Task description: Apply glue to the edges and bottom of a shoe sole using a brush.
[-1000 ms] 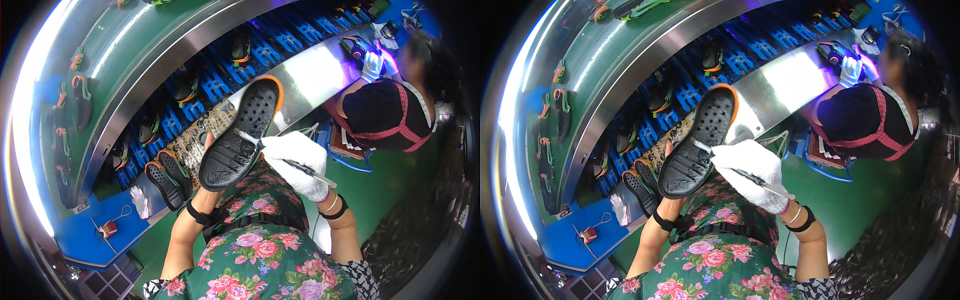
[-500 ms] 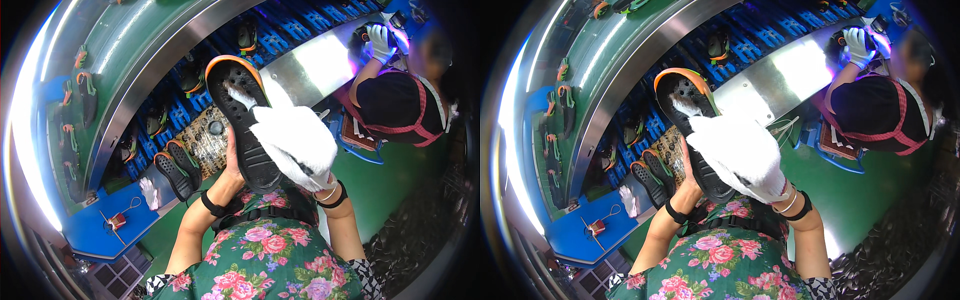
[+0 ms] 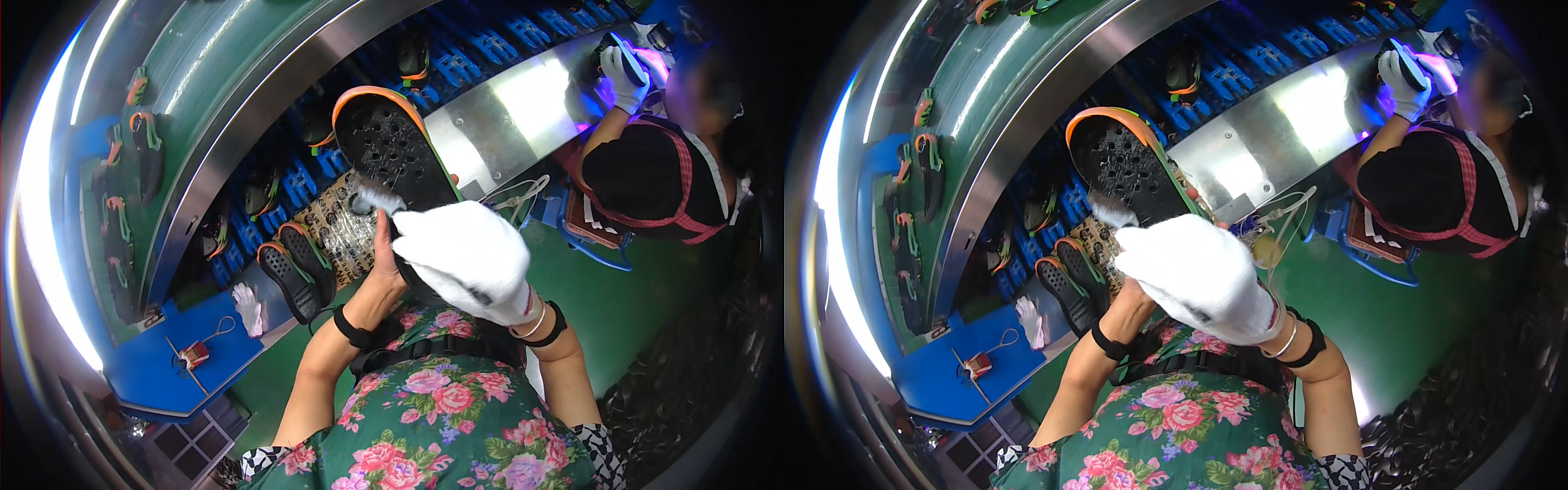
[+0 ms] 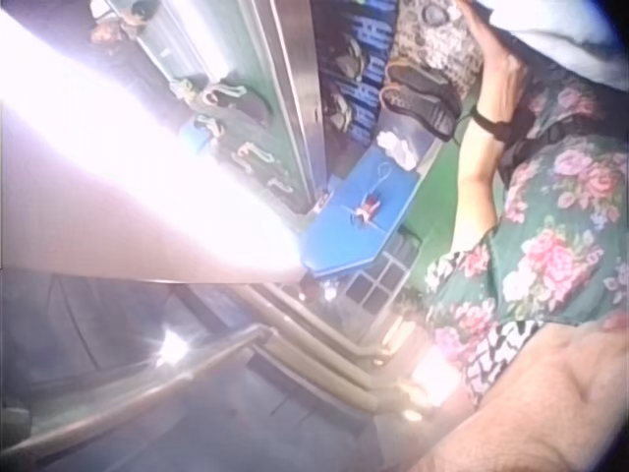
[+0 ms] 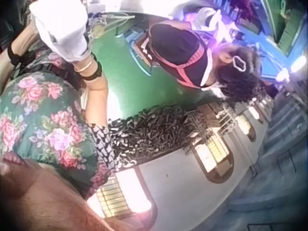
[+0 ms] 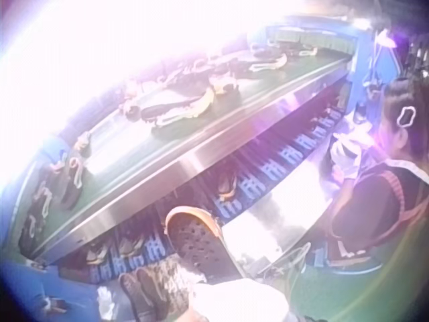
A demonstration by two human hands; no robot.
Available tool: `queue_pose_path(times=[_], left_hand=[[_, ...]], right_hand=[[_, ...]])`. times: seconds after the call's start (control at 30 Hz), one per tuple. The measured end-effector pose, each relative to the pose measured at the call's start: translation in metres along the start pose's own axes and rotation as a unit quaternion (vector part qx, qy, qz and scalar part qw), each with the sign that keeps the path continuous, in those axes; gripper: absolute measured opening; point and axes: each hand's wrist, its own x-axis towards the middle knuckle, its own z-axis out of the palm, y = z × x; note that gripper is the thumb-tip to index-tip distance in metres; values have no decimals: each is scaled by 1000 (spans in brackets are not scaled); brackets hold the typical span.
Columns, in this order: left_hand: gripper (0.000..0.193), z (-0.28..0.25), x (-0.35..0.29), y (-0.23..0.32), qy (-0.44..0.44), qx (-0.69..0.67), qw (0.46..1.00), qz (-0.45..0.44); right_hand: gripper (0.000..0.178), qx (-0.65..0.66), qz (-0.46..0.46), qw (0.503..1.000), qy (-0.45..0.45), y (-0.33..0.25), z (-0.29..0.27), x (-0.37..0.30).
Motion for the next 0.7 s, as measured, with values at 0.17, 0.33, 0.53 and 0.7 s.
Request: queue_pose_path(times=[0.17, 0.33, 0.53, 0.7], left_hand=[[106, 36, 13, 10, -119, -202, 971, 39], [103, 30, 16, 21, -24, -24, 997, 63], [109, 30, 22, 29, -120, -103, 985, 63], [111, 35, 22, 25, -128, -140, 980, 68]], right_hand=[[35, -10, 61, 997, 38, 10, -7, -5], [31, 83, 32, 996, 3, 8, 5, -14], [26, -6, -3, 1000, -21, 8, 8, -24], [28, 127, 65, 990, -4, 11, 1, -27]])
